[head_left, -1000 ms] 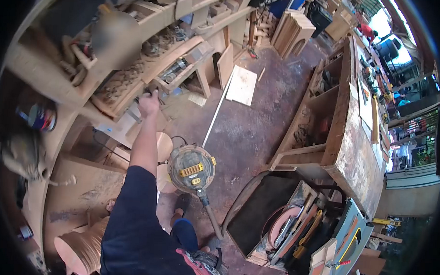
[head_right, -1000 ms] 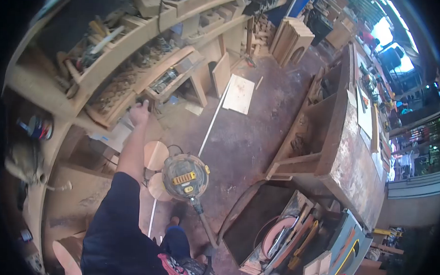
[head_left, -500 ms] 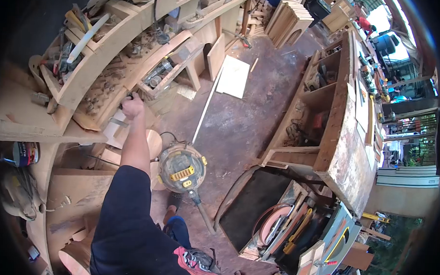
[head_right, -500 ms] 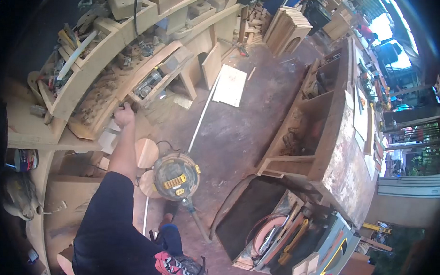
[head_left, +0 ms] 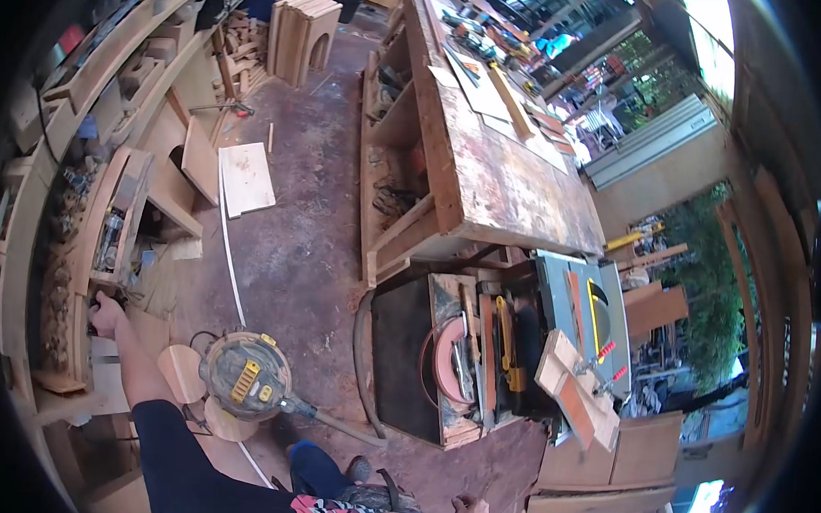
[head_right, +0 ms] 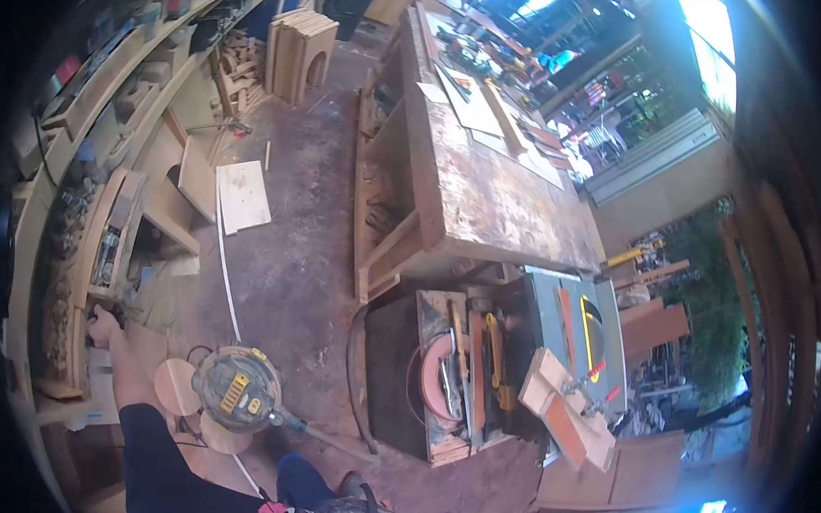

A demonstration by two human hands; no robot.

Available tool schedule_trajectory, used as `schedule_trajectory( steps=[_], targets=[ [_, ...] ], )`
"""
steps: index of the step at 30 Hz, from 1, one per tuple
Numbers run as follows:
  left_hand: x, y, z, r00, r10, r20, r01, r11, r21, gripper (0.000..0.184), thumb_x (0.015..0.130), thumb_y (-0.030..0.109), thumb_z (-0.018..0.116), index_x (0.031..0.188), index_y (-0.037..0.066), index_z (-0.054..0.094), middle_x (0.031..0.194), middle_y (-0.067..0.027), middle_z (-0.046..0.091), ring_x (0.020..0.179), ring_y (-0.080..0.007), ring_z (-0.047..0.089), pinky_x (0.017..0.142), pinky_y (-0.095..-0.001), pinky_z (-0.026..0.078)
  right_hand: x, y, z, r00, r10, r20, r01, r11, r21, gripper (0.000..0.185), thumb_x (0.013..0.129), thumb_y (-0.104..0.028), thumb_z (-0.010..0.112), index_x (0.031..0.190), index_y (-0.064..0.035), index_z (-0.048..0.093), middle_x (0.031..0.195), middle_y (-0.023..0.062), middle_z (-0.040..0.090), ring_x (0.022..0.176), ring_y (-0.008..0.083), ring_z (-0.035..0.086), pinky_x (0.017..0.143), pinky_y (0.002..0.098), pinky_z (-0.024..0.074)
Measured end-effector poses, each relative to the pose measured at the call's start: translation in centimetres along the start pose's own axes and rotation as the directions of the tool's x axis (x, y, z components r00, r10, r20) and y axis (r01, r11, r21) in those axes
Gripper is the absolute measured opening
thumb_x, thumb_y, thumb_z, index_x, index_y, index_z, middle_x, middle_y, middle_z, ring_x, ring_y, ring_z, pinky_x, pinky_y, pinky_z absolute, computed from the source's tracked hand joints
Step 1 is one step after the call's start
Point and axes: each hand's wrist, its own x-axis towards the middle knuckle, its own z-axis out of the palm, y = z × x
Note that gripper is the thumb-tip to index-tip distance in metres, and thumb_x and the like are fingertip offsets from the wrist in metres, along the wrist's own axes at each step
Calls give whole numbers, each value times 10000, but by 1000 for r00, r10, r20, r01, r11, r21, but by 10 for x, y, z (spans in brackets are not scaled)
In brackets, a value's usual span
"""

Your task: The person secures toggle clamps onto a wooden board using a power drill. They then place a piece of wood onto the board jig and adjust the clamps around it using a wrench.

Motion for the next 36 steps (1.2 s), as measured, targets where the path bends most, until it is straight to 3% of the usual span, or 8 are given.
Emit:
schedule_trajectory(
  steps=[9,12,16,20,23,25,29,36],
  targets=[
    [-4,-6,-20,979,202,17,-203,979,27,595,835,647,643,1173,168,744,1199,-140,748,1154,-416,664,990,-510,523,-11,-27,-12,978,201,65,-201,980,-7,411,921,-424,686,1081,-59,787,1018,210,766,956,356,753,875,431,591],
    [-1,-6,-24,928,361,91,-353,931,-88,641,852,623,685,1108,39,744,1117,-153,761,1030,-359,704,895,-463,536,10,-13,-5,999,-42,18,42,999,-2,430,923,-422,691,1119,-47,766,1000,229,756,961,382,742,872,455,586],
    [-76,-10,-81,776,625,87,-601,774,-201,515,926,544,715,1116,67,745,1058,-97,776,973,-291,728,856,-420,554,16,-79,-41,993,-113,23,111,990,88,393,959,-395,676,1107,-37,745,952,205,756,882,386,742,796,464,592],
    [-221,-50,-174,480,854,199,-740,517,-430,266,936,277,756,1031,31,726,901,-101,741,792,-244,698,723,-361,563,25,-116,-53,925,-376,-63,381,905,191,365,960,-321,686,1205,-52,673,1012,187,742,925,377,730,811,467,588],
    [-354,-117,-246,210,934,289,-497,357,-791,106,919,22,670,1012,-22,692,895,-111,681,798,-208,648,717,-338,548,21,-146,-80,788,-594,-164,616,756,221,398,883,-236,708,1248,-91,644,1096,166,687,1033,381,685,873,486,563],
    [-466,-112,-368,-30,851,524,-460,453,-763,160,868,29,697,1023,-13,684,873,-105,663,808,-216,658,739,-337,551,17,-152,-102,699,-678,-228,715,658,235,402,896,-236,701,1254,-67,629,1101,162,661,1058,379,667,891,476,556],
    [-613,-127,-488,-385,856,345,-169,303,-938,211,796,13,746,1000,6,694,857,-116,694,740,-237,683,692,-367,562,20,-93,-132,564,-792,-232,817,494,298,396,910,-205,681,1248,-9,614,1088,167,636,1071,386,646,899,466,546],
    [-822,-178,-572,-631,774,55,34,98,-995,263,851,47,773,1093,-5,685,966,-139,733,833,-254,738,742,-354,587,44,138,-204,616,-654,-439,787,535,307,228,943,-74,662,1149,23,664,988,197,656,913,396,659,809,448,551]
  ],
)
